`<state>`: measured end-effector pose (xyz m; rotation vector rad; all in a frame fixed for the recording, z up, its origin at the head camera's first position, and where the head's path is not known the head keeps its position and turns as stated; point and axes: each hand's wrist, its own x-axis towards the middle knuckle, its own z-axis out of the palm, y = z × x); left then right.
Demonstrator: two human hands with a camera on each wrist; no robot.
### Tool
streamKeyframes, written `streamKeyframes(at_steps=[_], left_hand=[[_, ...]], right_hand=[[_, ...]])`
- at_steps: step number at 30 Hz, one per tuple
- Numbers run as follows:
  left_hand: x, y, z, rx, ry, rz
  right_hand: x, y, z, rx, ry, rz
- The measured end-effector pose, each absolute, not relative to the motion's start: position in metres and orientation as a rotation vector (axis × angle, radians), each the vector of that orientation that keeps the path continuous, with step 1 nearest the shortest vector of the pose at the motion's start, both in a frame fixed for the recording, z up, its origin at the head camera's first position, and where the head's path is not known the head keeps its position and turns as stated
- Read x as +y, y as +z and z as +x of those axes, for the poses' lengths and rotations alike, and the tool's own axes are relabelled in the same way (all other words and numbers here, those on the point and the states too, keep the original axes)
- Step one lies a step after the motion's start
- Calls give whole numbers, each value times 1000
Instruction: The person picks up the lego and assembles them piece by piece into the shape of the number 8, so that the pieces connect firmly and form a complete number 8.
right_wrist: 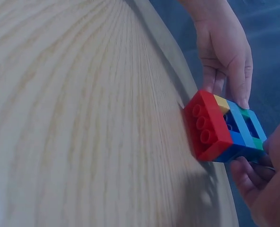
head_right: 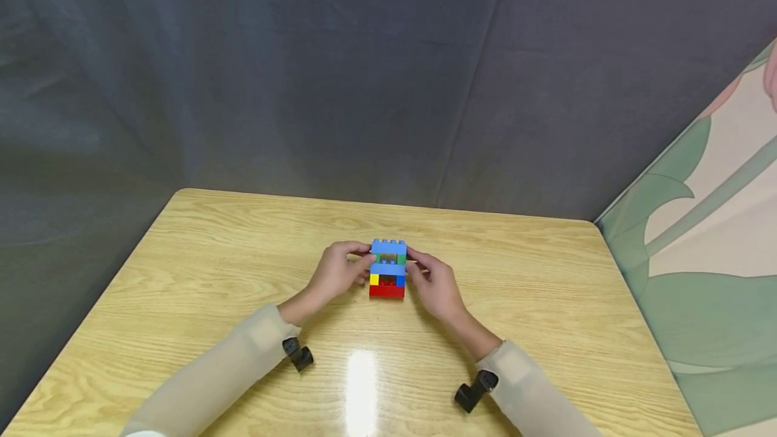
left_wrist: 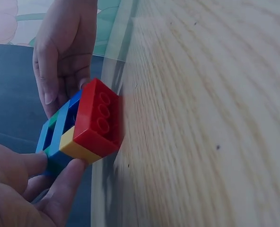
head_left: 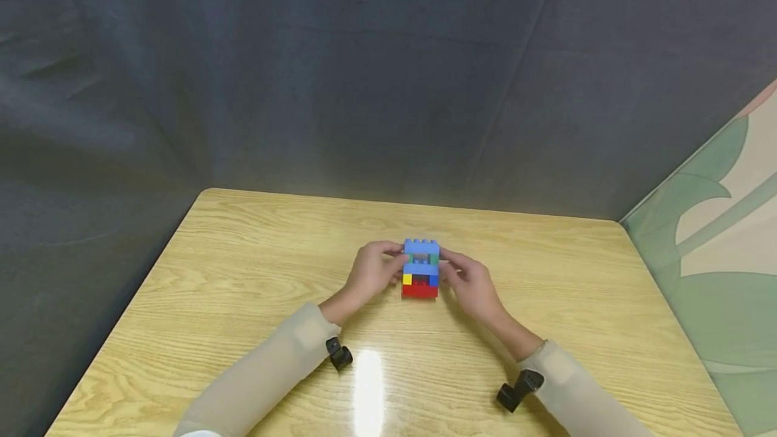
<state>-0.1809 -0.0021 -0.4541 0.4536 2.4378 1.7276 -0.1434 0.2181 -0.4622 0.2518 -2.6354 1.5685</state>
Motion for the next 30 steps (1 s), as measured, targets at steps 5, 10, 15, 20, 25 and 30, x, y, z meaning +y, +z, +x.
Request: streamKeyframes(at_steps=[5, 10, 15, 20, 25, 30], left_hand=[[1, -458, -187, 2464, 1704, 427], [3, -462, -191, 2482, 1671, 408], [4, -465, -194, 2503, 1618, 370], [4, -470, -196, 2499, 1580, 343], [3, -472, -195, 2469, 1586, 324], [3, -471, -194, 2463, 1592, 326]], right_hand=[[217, -464, -148, -2686, 1575, 214], [217, -469, -152, -2742, 1552, 193], [217, -472, -154, -2776, 1529, 217], [216, -473, -153, -2806, 1518, 237], [215, -475, -152, -2821, 1548, 230], [215, -473, -151, -2805, 1580, 230]])
